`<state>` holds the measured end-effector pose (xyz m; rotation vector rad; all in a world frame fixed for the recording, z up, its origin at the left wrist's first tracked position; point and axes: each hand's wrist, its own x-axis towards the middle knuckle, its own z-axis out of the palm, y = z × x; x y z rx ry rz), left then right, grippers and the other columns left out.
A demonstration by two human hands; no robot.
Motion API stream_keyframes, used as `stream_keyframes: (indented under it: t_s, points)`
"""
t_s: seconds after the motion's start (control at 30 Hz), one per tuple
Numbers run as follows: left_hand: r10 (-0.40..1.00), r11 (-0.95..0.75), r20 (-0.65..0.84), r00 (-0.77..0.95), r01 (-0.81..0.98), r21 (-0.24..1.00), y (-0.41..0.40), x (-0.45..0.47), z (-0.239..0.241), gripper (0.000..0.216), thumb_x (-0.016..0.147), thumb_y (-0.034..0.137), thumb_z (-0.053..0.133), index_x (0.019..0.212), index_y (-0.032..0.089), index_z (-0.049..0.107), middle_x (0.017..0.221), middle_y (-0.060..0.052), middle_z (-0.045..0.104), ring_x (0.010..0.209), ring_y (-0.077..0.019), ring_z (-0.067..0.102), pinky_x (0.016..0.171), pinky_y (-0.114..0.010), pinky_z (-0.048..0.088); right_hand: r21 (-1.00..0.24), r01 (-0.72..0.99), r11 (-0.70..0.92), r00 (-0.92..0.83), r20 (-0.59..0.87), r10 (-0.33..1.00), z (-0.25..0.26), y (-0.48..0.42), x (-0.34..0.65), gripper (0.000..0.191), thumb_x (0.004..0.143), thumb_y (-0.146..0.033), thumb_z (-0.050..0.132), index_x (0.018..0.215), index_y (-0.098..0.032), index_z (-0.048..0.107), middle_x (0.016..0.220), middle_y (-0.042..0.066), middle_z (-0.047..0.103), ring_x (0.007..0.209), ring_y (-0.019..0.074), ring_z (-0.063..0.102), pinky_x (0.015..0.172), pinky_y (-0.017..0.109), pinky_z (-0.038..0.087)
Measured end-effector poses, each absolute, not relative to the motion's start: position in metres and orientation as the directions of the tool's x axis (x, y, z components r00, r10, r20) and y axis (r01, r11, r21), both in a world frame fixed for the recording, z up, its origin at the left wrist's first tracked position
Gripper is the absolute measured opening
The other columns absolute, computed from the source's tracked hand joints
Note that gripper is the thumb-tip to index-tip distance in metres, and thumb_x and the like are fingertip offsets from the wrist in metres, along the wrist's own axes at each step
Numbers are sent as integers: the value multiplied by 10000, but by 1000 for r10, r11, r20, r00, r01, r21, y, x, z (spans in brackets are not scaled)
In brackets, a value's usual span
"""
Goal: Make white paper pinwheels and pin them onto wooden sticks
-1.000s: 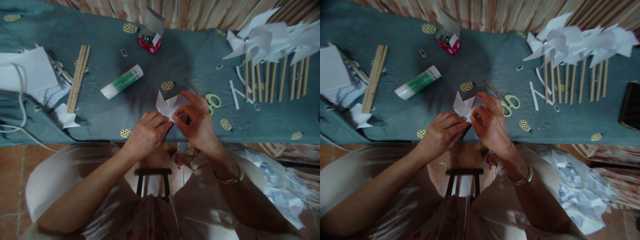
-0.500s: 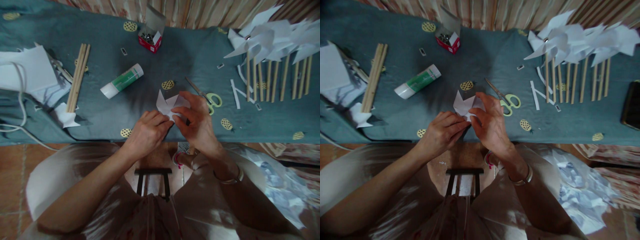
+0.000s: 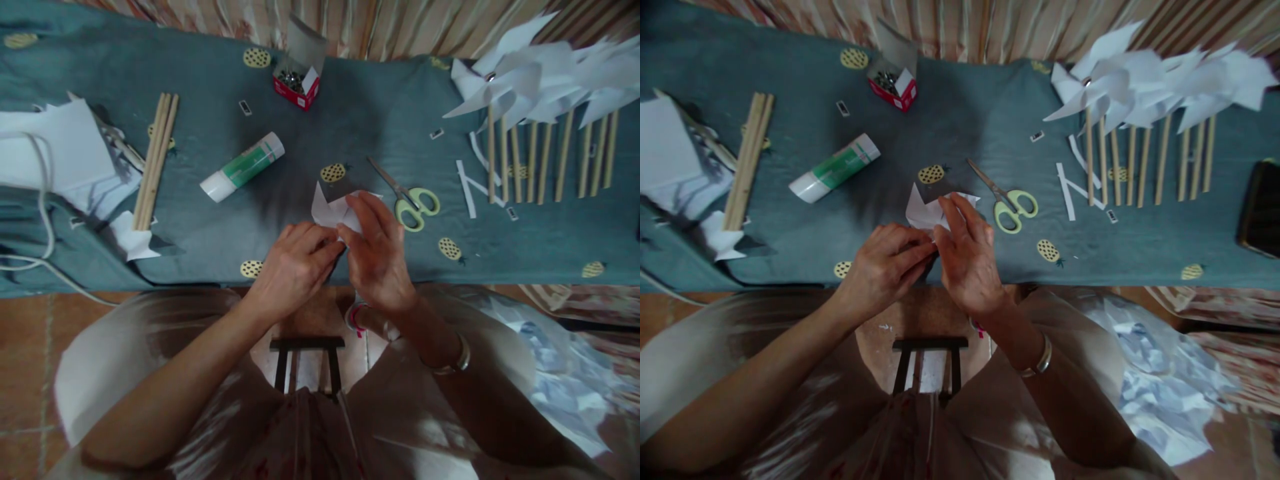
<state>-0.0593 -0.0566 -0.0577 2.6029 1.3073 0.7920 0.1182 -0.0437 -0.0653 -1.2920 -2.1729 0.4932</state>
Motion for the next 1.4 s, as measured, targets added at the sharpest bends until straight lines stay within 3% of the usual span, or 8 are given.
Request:
stream_keyframes:
  t_s: [0.13, 0.3, 0.47, 0.63, 0.83, 1.07, 1.3, 1.4]
  points:
    - [781, -612, 395, 483, 718, 332, -55, -57, -58, 181, 989, 209, 535, 1013, 149, 704, 977, -78, 723, 865, -202, 623, 724, -340, 449, -572, 684, 452, -377, 253, 891, -65, -43, 115, 278, 970, -184, 416, 1103, -332, 611, 1472, 29, 540, 1466, 274, 398, 1165, 549, 358]
    - [763, -633, 408, 501, 708, 315, -54, -55, -60, 189, 996, 200, 523, 1027, 142, 701, 945, -80, 716, 866, -204, 614, 711, -339, 439, -506, 675, 538, -436, 314, 843, -58, -41, 124, 287, 938, -128, 443, 1103, -224, 656, 1471, 129, 533, 1466, 322, 390, 1155, 566, 382]
    - [762, -629, 406, 504, 724, 282, -53, -59, -63, 192, 991, 203, 537, 1066, 159, 709, 1000, -80, 725, 893, -209, 618, 737, -348, 448, -579, 668, 467, -281, 385, 879, -51, -31, 142, 329, 920, -119, 463, 1150, -211, 679, 1379, 137, 615, 1321, 279, 565, 1127, 518, 447]
    - [783, -598, 405, 472, 750, 283, -44, -70, -62, 196, 988, 208, 541, 1047, 175, 724, 1022, -80, 734, 923, -222, 619, 751, -357, 443, -648, 671, 359, -170, 336, 926, -48, -22, 155, 334, 887, -94, 464, 1096, -213, 696, 1227, 103, 713, 1203, 228, 650, 1070, 471, 512]
    - [803, -576, 384, 456, 760, 300, -37, -77, -60, 211, 978, 182, 530, 1054, 196, 727, 1078, -79, 733, 981, -236, 620, 783, -373, 454, -610, 672, 420, -251, 347, 904, -54, -21, 160, 333, 835, -88, 546, 1092, -229, 703, 1391, 73, 609, 1241, 240, 593, 1107, 510, 466]
    - [797, -582, 392, 459, 757, 297, -36, -79, -59, 220, 987, 202, 500, 1046, 190, 712, 1089, -86, 734, 977, -248, 624, 787, -397, 473, -577, 680, 453, -315, 328, 891, -45, -23, 161, 178, 879, -157, 602, 916, -304, 697, 1242, 22, 653, 1197, 267, 585, 1081, 498, 469]
    - [734, -651, 487, 473, 695, 306, -50, -69, -54, 204, 967, 349, 592, 1043, 186, 688, 1018, -67, 733, 964, -242, 617, 783, -392, 450, -541, 657, 525, -415, 323, 851, -37, -33, 152, 131, 899, -187, 603, 873, -307, 651, 1344, 8, 611, 1287, 268, 534, 1118, 510, 447]
    - [715, -675, 481, 507, 679, 288, -56, -64, -56, 218, 951, 353, 621, 1026, 159, 687, 974, -75, 733, 906, -234, 618, 729, -375, 433, -518, 645, 562, -452, 334, 827, -39, -35, 148, 109, 898, -179, 603, 864, -268, 654, 1383, 58, 597, 1300, 278, 529, 1113, 518, 448]
